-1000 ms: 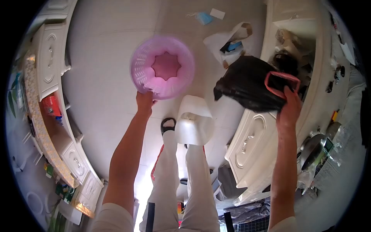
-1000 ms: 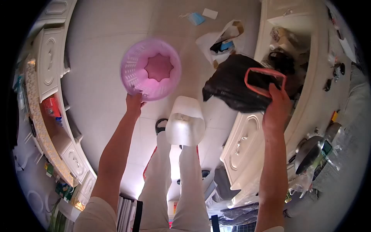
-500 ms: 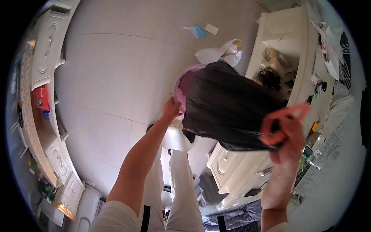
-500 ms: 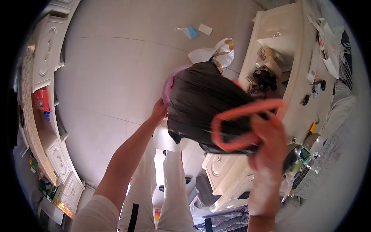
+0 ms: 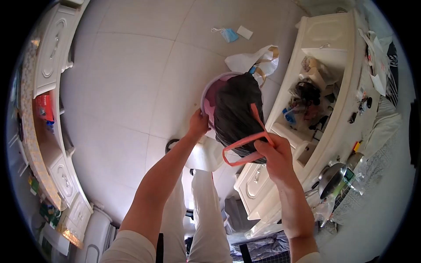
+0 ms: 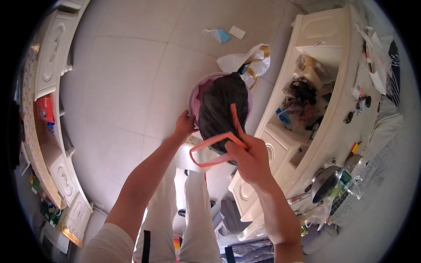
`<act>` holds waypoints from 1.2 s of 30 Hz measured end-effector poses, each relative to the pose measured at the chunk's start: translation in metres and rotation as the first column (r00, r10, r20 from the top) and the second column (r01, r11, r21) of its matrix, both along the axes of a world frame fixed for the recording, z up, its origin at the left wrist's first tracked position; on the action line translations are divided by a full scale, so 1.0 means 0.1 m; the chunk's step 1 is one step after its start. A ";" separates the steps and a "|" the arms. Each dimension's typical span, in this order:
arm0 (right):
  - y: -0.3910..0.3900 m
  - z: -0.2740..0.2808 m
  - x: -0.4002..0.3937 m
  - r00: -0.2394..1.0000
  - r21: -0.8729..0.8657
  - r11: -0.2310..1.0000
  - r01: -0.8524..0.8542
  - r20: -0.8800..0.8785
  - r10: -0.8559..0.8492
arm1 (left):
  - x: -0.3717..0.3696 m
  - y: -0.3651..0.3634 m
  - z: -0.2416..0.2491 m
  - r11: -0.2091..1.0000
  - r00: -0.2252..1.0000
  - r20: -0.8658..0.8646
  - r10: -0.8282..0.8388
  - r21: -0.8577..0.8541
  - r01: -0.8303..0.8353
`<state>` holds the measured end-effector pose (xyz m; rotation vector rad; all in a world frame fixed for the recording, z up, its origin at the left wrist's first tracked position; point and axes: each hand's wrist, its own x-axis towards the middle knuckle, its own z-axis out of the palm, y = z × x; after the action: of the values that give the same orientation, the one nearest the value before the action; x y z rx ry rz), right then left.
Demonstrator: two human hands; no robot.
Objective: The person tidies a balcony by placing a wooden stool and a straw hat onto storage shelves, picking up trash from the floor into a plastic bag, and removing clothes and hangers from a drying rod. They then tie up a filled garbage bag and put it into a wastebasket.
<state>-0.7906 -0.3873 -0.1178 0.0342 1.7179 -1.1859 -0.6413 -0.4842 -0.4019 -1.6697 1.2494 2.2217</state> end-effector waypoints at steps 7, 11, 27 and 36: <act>-0.11 -0.49 -0.23 0.989 -0.093 0.985 0.147 0.030 -0.145 | 0.00 -0.02 0.01 0.991 0.994 0.005 -0.105 -0.081 0.105; -0.10 -0.75 -0.25 0.993 -0.065 0.991 0.113 -0.011 -0.114 | -0.01 -0.03 0.06 0.991 0.992 0.042 -0.121 -0.061 0.123; -0.24 -2.22 -0.43 0.952 0.241 0.969 -0.060 -0.278 0.128 | 0.00 -0.07 -0.05 0.990 0.990 -0.019 -0.139 0.013 0.140; 0.13 -1.40 -0.15 0.983 0.154 0.987 -0.043 -0.169 0.069 | 0.16 0.00 -0.06 0.608 0.836 0.378 -0.398 -0.574 0.549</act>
<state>-0.8060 -0.3747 -0.2578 -0.0267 1.9469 -1.0411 -0.6254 -0.4839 -0.4077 -1.4092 2.2748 1.2900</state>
